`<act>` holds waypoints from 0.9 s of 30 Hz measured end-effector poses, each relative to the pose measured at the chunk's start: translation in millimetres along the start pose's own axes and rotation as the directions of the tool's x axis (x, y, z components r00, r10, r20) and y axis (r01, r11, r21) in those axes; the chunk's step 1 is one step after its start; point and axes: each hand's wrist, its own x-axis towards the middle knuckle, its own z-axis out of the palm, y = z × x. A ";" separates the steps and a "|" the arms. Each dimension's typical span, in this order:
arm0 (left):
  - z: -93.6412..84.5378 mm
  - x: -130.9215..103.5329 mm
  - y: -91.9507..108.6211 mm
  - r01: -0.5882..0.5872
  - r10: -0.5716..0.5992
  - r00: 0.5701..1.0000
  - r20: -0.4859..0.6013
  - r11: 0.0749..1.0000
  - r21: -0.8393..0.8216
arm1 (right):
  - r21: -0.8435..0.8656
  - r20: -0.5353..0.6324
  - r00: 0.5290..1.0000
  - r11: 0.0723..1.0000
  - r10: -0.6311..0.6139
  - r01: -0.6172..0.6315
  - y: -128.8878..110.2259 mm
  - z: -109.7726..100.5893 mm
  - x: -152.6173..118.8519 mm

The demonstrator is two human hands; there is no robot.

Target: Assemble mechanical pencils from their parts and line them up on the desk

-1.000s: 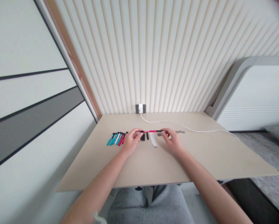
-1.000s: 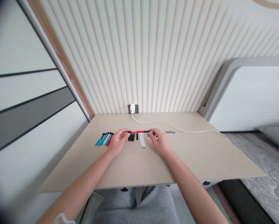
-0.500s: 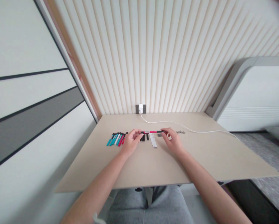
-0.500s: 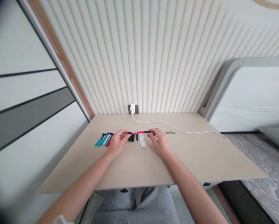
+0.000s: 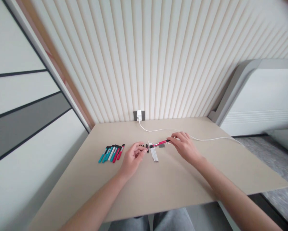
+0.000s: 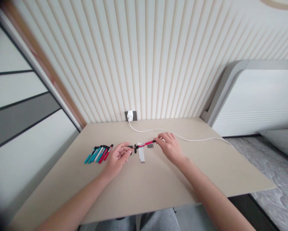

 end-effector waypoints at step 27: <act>3.1 -23.0 16.8 -0.721 0.463 0.688 0.559 0.526 0.452 | -0.272 0.158 0.708 0.720 0.688 -0.639 210.9 26.3 -1.6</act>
